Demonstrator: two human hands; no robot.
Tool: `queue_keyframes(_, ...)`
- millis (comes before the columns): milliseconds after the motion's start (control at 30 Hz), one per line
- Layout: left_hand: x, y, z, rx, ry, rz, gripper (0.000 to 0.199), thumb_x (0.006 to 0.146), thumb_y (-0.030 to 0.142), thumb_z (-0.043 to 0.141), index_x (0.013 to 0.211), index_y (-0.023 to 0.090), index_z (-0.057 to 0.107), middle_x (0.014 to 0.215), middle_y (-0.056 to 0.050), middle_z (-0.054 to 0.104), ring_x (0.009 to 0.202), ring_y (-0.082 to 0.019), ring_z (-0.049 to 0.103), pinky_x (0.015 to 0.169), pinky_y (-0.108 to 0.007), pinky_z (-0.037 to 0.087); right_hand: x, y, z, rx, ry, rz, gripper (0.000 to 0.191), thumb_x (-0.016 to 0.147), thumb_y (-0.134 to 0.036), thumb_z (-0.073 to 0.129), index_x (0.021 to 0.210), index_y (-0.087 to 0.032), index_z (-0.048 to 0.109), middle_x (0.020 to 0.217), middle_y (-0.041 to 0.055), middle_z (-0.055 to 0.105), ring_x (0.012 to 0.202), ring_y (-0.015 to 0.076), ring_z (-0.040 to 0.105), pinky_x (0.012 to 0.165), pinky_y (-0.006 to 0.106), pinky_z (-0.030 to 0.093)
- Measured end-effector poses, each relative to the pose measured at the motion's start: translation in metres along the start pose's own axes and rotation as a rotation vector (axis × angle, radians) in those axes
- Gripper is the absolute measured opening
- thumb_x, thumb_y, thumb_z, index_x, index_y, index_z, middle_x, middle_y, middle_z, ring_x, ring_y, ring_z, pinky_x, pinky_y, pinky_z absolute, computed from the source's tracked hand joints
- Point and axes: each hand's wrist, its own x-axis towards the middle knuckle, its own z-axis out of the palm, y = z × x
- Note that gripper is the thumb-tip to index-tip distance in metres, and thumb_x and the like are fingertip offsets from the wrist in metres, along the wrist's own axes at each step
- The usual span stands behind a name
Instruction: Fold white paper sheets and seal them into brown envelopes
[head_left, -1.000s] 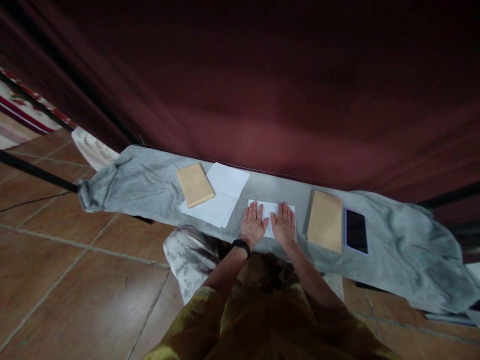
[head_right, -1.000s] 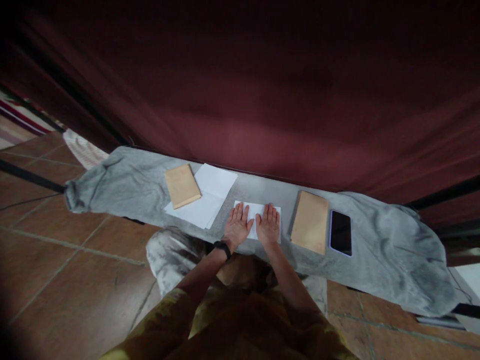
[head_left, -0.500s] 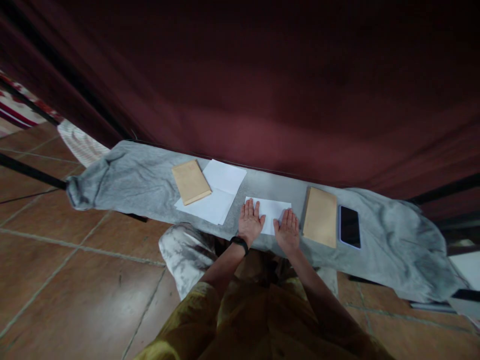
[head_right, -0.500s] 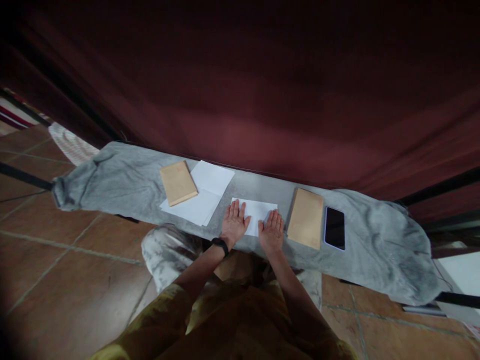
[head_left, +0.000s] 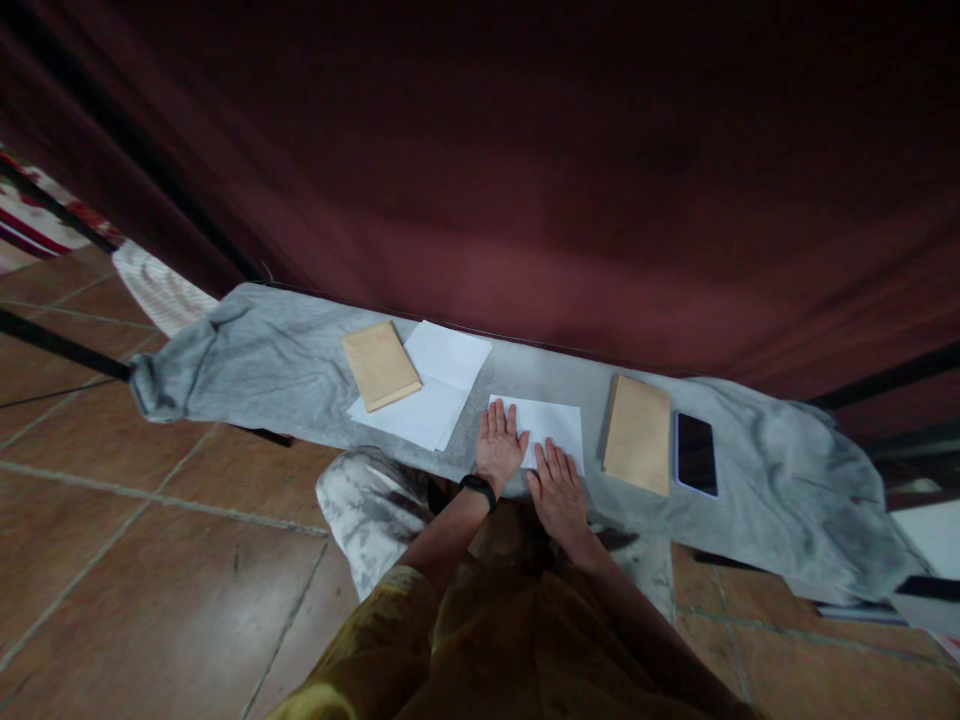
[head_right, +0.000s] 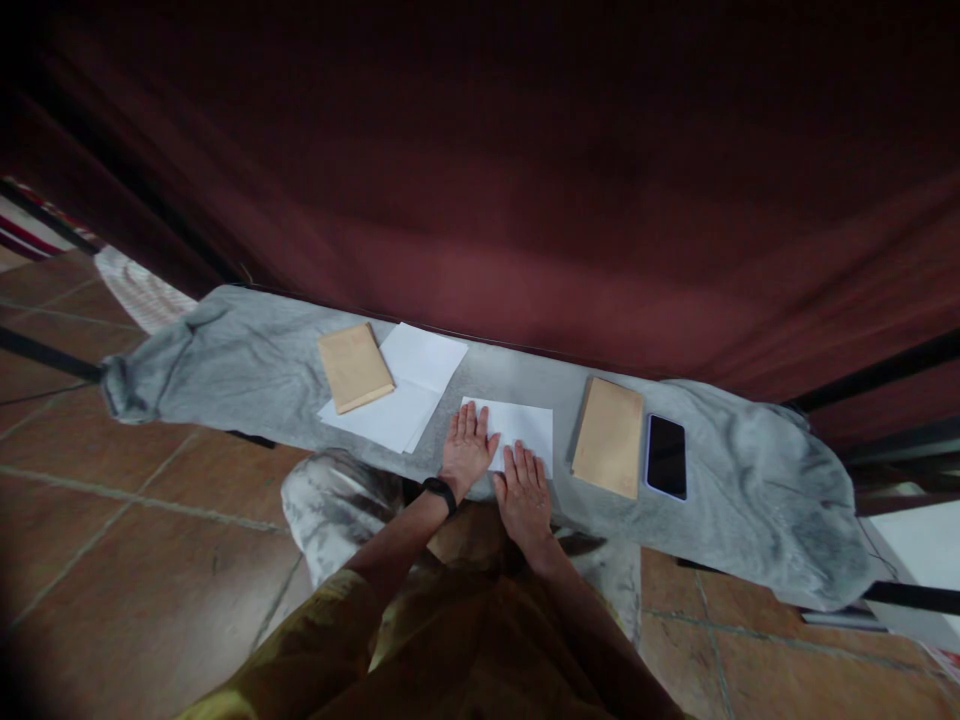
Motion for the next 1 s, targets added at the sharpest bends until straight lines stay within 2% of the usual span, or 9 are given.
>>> queue_keyframes(233,-0.004,-0.006,0.006,-0.024,0.082,-0.022,0.067,0.101,0.045,0.037,0.157,0.010,0.030,0.164,-0.016,0.028,0.153,-0.029,0.024,0.124,-0.050,0.025,-0.004,0.008,0.009,-0.013,0.064,0.101,0.062,0.106,-0.042,0.036,0.157,-0.008,0.033,0.160,0.0223,0.034,0.144,0.0331,0.040,0.117,0.053,0.033)
queue_keyframes(367,-0.004,-0.009,0.008,-0.025,0.122,-0.025,0.067,0.101,0.045,0.036,0.157,0.008,0.030,0.162,-0.018,0.031,0.152,-0.029,0.027,0.124,-0.049,0.026,-0.009,0.014,0.009,-0.026,0.090,0.136,0.066,0.106,-0.044,0.034,0.159,-0.006,0.024,0.158,0.0225,0.038,0.144,0.0324,0.041,0.118,0.052,0.033)
queue_keyframes(633,-0.023,-0.023,0.003,-0.037,0.204,-0.049,0.062,0.104,0.036,0.030,0.156,0.004,0.029,0.160,-0.022,0.034,0.150,-0.031,0.031,0.122,-0.051,0.030,-0.016,0.019,0.005,-0.064,0.103,0.160,0.069,0.106,-0.045,0.035,0.160,-0.005,0.021,0.158,0.0232,0.039,0.144,0.0330,0.040,0.116,0.050,0.035)
queue_keyframes(733,-0.028,-0.007,-0.001,-0.054,0.210,-0.024,0.060,0.105,0.036,0.028,0.157,0.005,0.028,0.160,-0.020,0.034,0.152,-0.031,0.028,0.123,-0.054,0.029,-0.016,0.018,0.007,-0.066,0.096,0.182,0.068,0.105,-0.044,0.035,0.159,-0.004,0.022,0.158,0.0231,0.039,0.144,0.0334,0.040,0.116,0.051,0.035)
queue_keyframes(900,-0.027,0.046,0.003,-0.116,0.020,0.212,0.060,0.105,0.039,0.027,0.154,0.006,0.035,0.161,-0.015,0.035,0.152,-0.025,0.026,0.125,-0.043,0.029,-0.018,0.016,0.007,-0.088,0.069,0.177,0.062,0.102,-0.031,0.040,0.156,-0.003,0.031,0.158,0.0218,0.038,0.146,0.0327,0.037,0.118,0.049,0.033)
queue_keyframes(1000,-0.022,0.059,0.008,-0.108,-0.030,0.232,0.062,0.105,0.044,0.028,0.152,0.006,0.039,0.160,-0.015,0.037,0.152,-0.025,0.028,0.125,-0.044,0.029,-0.018,0.016,0.004,-0.101,0.080,0.165,0.061,0.100,-0.026,0.040,0.156,-0.003,0.031,0.158,0.0217,0.040,0.147,0.0315,0.037,0.119,0.048,0.033)
